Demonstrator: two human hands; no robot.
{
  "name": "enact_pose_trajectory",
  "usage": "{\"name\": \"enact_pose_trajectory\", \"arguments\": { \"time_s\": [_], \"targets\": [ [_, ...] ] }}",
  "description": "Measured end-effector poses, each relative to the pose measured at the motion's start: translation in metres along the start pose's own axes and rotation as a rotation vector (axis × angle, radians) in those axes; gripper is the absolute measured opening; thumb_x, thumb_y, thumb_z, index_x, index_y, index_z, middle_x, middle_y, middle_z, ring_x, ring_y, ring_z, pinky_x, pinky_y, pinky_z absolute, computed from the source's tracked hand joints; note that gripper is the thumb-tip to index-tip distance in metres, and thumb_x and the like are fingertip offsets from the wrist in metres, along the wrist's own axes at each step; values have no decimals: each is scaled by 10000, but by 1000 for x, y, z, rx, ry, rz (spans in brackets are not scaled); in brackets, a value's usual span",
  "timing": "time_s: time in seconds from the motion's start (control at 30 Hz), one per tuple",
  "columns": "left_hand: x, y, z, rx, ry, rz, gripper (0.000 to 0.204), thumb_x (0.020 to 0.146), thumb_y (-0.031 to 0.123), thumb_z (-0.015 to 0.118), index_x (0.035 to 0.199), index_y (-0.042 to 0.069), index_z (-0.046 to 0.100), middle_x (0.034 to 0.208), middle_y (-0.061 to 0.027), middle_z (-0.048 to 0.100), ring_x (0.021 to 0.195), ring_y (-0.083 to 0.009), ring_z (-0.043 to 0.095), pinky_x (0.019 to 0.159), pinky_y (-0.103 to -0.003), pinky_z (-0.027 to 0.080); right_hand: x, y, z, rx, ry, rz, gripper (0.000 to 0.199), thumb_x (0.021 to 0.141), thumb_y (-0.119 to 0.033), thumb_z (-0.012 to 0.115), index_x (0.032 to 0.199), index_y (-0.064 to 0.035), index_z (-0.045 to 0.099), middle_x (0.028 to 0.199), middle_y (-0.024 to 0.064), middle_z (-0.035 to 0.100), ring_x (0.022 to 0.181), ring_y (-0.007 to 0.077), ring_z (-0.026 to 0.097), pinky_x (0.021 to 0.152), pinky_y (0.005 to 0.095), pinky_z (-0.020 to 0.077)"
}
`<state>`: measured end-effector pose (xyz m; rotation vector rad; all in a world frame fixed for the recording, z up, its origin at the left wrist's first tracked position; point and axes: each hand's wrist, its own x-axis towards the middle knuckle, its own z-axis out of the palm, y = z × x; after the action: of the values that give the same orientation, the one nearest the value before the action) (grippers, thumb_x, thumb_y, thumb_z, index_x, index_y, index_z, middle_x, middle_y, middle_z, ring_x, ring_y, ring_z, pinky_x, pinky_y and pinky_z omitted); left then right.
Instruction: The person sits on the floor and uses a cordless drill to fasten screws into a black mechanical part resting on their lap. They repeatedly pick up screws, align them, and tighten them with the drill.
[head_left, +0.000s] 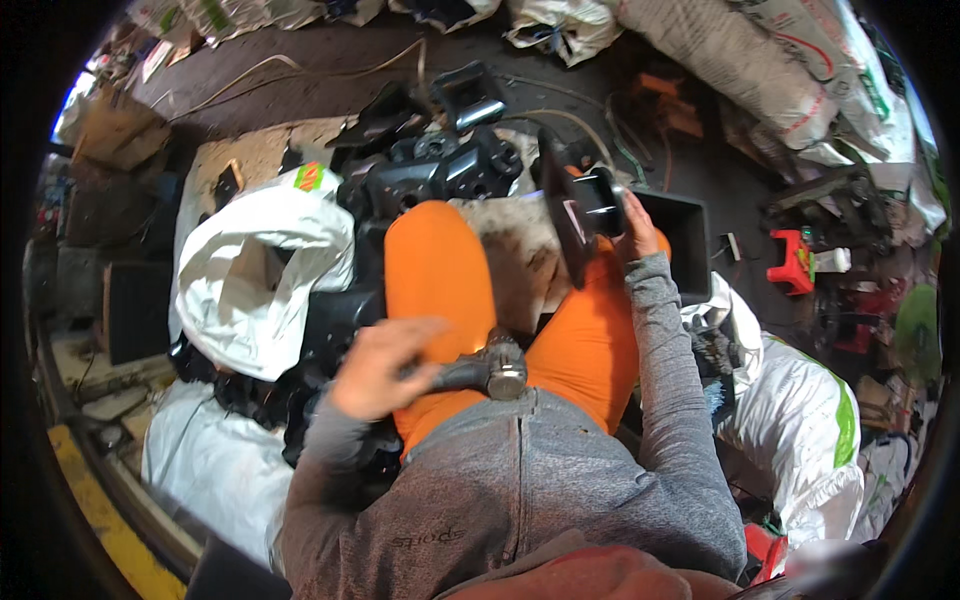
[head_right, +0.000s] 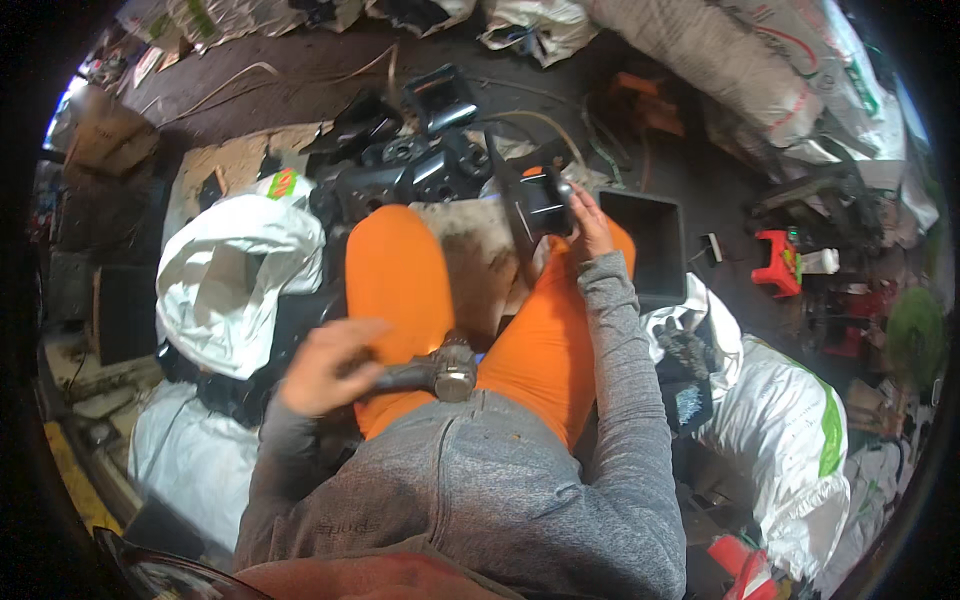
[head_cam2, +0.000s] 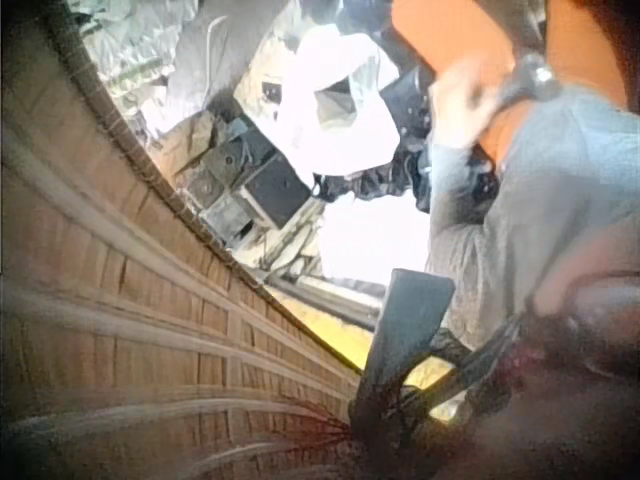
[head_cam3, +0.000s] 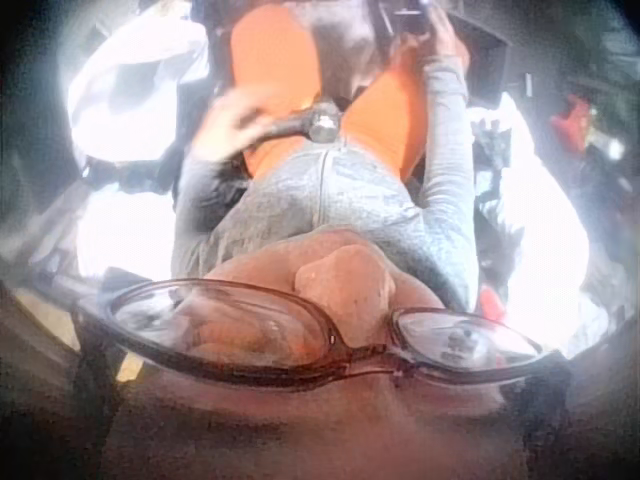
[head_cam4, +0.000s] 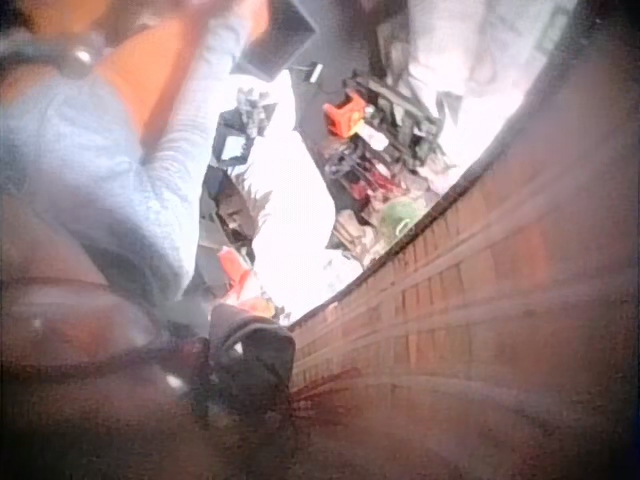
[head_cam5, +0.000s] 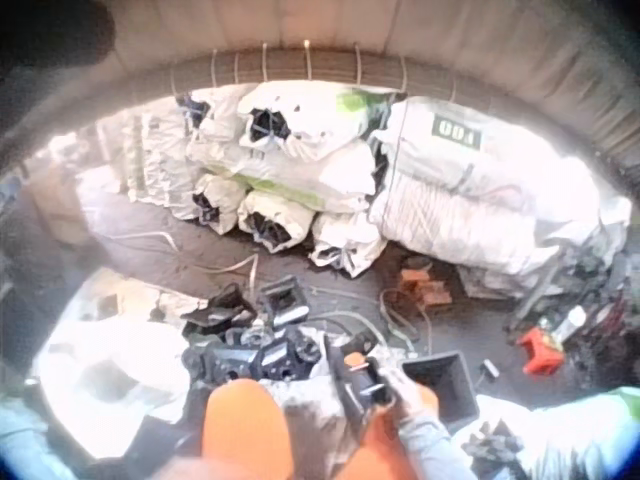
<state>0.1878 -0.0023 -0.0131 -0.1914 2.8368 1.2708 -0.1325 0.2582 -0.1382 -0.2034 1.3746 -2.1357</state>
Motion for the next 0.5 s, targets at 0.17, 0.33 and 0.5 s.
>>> {"name": "enact_pose_trajectory", "arguments": {
  "time_s": [0.17, 0.33, 0.5],
  "targets": [
    [-28, -189, -102, 295, 596, -500, 303, 885, 116, 560, 1158, 22, 652, 1142, -153, 666, 990, -279, 651, 845, -388, 511, -34, -21, 16, 701, -136, 78, 351, 904, -202, 638, 1229, -79, 592, 1173, 76, 617, 1048, 151, 582, 861, 291, 491],
    [-4, -365, -129, 502, -56, -1065, 323, 887, 108, 508, 1162, 19, 652, 1154, -183, 655, 1005, -304, 651, 854, -423, 513, -37, 1, 48, 835, -176, 129, 325, 936, -182, 592, 1240, -68, 585, 1108, 44, 637, 956, 109, 607, 785, 253, 518],
    [6, -406, -89, 484, -99, -1145, 332, 894, 135, 507, 1172, 24, 649, 1184, -178, 639, 1037, -307, 636, 873, -442, 499, 15, -1, 77, 396, 10, 35, 303, 968, -162, 546, 1250, -57, 579, 1044, 12, 657, 864, 67, 632, 709, 215, 545]
  ]
}}
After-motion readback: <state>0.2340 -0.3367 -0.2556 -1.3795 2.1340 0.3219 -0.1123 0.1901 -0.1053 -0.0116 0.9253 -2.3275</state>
